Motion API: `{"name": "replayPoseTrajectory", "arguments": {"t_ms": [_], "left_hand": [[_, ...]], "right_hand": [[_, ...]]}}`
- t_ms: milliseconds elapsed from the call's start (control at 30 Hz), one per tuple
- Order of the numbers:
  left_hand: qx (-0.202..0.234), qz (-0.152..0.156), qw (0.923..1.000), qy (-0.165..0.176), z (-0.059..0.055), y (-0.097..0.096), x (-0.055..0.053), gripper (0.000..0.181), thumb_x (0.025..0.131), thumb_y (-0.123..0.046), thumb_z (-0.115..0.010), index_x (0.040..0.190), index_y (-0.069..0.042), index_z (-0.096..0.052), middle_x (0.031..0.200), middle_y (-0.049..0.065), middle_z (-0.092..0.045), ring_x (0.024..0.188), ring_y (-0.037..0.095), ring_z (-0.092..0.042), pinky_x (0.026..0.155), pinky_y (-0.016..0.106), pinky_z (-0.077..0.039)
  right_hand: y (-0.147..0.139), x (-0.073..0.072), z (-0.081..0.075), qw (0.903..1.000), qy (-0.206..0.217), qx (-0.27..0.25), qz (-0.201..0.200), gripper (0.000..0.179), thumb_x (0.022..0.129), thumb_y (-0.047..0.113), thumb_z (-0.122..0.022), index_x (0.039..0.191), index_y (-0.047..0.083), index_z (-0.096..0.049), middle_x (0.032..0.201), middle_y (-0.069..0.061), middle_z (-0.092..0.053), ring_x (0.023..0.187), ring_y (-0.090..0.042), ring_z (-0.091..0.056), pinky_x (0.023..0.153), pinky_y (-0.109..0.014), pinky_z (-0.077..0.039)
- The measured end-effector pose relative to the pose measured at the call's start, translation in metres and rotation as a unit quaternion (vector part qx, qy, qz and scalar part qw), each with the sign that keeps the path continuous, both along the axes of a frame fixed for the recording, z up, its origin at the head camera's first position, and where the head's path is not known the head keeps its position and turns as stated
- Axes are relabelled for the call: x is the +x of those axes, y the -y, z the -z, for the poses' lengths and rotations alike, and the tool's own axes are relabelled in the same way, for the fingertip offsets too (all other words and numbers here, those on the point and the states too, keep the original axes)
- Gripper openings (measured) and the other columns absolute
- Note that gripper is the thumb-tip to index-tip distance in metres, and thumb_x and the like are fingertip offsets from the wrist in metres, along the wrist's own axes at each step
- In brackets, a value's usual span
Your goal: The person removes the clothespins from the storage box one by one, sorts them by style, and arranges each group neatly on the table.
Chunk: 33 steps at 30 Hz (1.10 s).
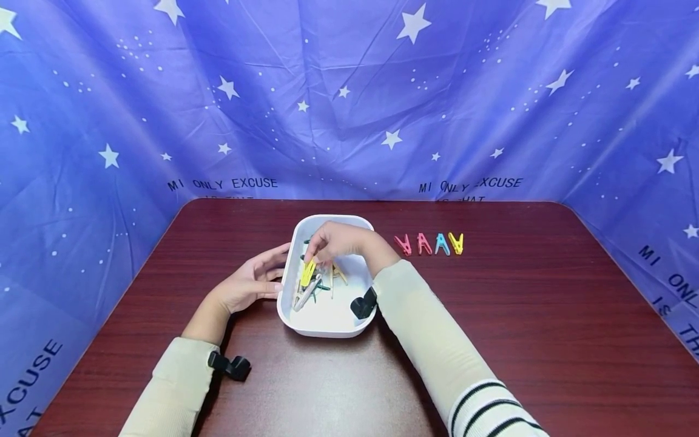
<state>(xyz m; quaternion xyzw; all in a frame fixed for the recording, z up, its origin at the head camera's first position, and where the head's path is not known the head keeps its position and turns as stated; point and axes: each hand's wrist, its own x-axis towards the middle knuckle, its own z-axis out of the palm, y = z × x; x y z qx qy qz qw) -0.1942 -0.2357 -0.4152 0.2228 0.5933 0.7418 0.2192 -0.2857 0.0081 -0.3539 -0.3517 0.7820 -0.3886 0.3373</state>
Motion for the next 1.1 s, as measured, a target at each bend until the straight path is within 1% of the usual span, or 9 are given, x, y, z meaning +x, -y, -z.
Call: {"name": "replayPoseTrajectory", "arguments": {"t_ms": [100, 167, 367, 567, 700, 800, 967, 1033, 1100], "left_hand": [[-0.001, 0.002, 1.0, 0.0, -0.001, -0.001, 0.0, 0.089, 0.084, 0.007, -0.068, 0.155, -0.003, -0.015, 0.15, 0.028, -0.023, 0.128, 0.032, -0.045, 0.091, 0.041, -0.051], [-0.002, 0.004, 1.0, 0.0, -0.001, -0.001, 0.0, 0.089, 0.084, 0.007, -0.068, 0.155, -0.002, -0.015, 0.151, 0.029, -0.022, 0.129, 0.033, -0.044, 0.091, 0.041, -0.051], [-0.003, 0.007, 1.0, 0.002, -0.002, -0.002, 0.0, 0.089, 0.084, 0.007, -0.067, 0.155, -0.003, -0.015, 0.152, 0.029, -0.02, 0.13, 0.035, -0.042, 0.09, 0.043, -0.051], [-0.001, 0.011, 0.9999, 0.0, -0.001, -0.003, 0.001, 0.089, 0.085, 0.008, -0.067, 0.155, -0.003, -0.014, 0.151, 0.03, -0.019, 0.13, 0.035, -0.042, 0.091, 0.044, -0.051], [-0.002, 0.012, 0.9999, 0.004, 0.0, -0.003, 0.0, 0.089, 0.085, 0.009, -0.066, 0.156, -0.004, -0.014, 0.152, 0.03, -0.019, 0.13, 0.035, -0.042, 0.089, 0.046, -0.051], [-0.004, 0.011, 0.9999, 0.007, 0.001, -0.002, -0.001, 0.088, 0.085, 0.009, -0.065, 0.156, -0.004, -0.014, 0.152, 0.029, -0.019, 0.129, 0.034, -0.043, 0.087, 0.046, -0.052], [-0.005, 0.013, 0.9999, 0.002, 0.004, -0.001, -0.001, 0.086, 0.086, 0.01, -0.063, 0.156, -0.004, -0.015, 0.151, 0.028, -0.021, 0.129, 0.033, -0.043, 0.087, 0.045, -0.053], [-0.005, 0.013, 0.9999, 0.001, 0.004, -0.001, -0.001, 0.086, 0.086, 0.01, -0.064, 0.156, -0.005, -0.015, 0.151, 0.027, -0.022, 0.129, 0.032, -0.044, 0.087, 0.045, -0.053], [-0.006, 0.011, 0.9999, 0.0, 0.004, -0.001, 0.0, 0.086, 0.086, 0.01, -0.064, 0.156, -0.005, -0.016, 0.151, 0.027, -0.023, 0.128, 0.032, -0.044, 0.087, 0.045, -0.053]], "right_hand": [[-0.003, 0.001, -0.004, 1.0, 0.006, -0.002, -0.001, 0.018, 0.09, -0.007, -0.059, 0.102, -0.004, -0.073, 0.086, -0.011, -0.072, 0.077, -0.029, -0.066, 0.072, -0.035, -0.057], [-0.004, 0.001, -0.006, 0.9999, 0.014, -0.008, -0.003, 0.019, 0.091, -0.009, -0.057, 0.103, -0.006, -0.072, 0.085, -0.011, -0.071, 0.073, -0.026, -0.065, 0.071, -0.034, -0.056], [-0.008, 0.002, -0.007, 0.9979, 0.06, -0.025, 0.0, 0.02, 0.092, -0.01, -0.052, 0.104, -0.01, -0.068, 0.078, -0.009, -0.067, 0.064, -0.018, -0.06, 0.071, -0.032, -0.055], [-0.01, 0.003, -0.006, 0.9969, 0.074, -0.027, 0.009, 0.02, 0.094, -0.01, -0.049, 0.103, -0.011, -0.066, 0.074, -0.009, -0.064, 0.062, -0.017, -0.059, 0.069, -0.032, -0.053], [-0.015, 0.005, -0.01, 0.997, 0.066, -0.04, 0.009, 0.019, 0.094, -0.01, -0.05, 0.103, -0.011, -0.067, 0.077, -0.01, -0.066, 0.066, -0.016, -0.061, 0.076, -0.039, -0.054], [-0.02, 0.005, -0.016, 0.998, 0.039, -0.048, 0.01, 0.018, 0.091, -0.01, -0.056, 0.102, -0.007, -0.069, 0.081, -0.012, -0.069, 0.07, -0.019, -0.064, 0.082, -0.043, -0.054], [-0.031, 0.008, -0.025, 0.9978, 0.0, -0.065, 0.011, 0.016, 0.086, -0.01, -0.064, 0.1, -0.005, -0.071, 0.087, -0.015, -0.072, 0.078, -0.026, -0.068, 0.08, -0.037, -0.056], [-0.035, 0.01, -0.027, 0.9971, -0.012, -0.074, 0.013, 0.015, 0.086, -0.008, -0.066, 0.099, -0.005, -0.071, 0.086, -0.015, -0.072, 0.078, -0.025, -0.069, 0.079, -0.035, -0.056], [-0.04, 0.011, -0.027, 0.9962, -0.024, -0.082, 0.018, 0.012, 0.086, -0.006, -0.068, 0.097, -0.004, -0.072, 0.084, -0.012, -0.072, 0.076, -0.022, -0.068, 0.079, -0.037, -0.056]]}}
